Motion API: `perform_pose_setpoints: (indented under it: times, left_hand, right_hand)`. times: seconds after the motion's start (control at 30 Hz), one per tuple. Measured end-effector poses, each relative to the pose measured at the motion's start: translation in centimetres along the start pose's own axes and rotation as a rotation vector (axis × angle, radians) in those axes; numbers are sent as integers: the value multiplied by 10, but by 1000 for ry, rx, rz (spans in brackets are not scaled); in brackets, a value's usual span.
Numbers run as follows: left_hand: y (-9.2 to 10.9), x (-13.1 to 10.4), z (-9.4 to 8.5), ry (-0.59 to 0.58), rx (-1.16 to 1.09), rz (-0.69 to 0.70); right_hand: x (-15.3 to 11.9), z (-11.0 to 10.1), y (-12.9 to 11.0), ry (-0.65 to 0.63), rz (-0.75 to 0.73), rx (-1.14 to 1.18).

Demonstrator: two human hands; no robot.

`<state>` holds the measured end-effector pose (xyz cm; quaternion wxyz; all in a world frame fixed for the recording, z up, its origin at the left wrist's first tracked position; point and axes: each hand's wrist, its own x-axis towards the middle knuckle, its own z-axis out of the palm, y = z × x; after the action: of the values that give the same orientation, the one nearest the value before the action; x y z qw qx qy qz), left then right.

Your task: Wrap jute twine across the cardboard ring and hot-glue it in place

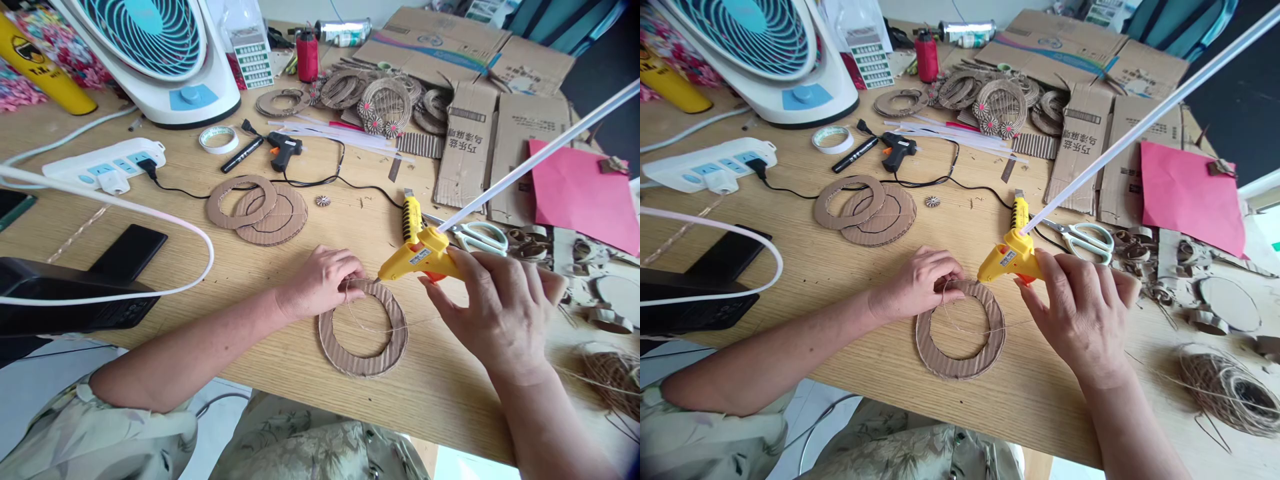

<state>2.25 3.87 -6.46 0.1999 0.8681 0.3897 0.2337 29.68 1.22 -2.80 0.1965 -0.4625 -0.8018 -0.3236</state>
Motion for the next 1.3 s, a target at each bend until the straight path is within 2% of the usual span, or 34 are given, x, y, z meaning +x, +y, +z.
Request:
perform_pose_setpoints:
  times: [1.3]
  left_hand:
    - [0, 0, -1, 10, -18, 19]
  right_hand:
    - [1, -4, 2, 31, -19, 11]
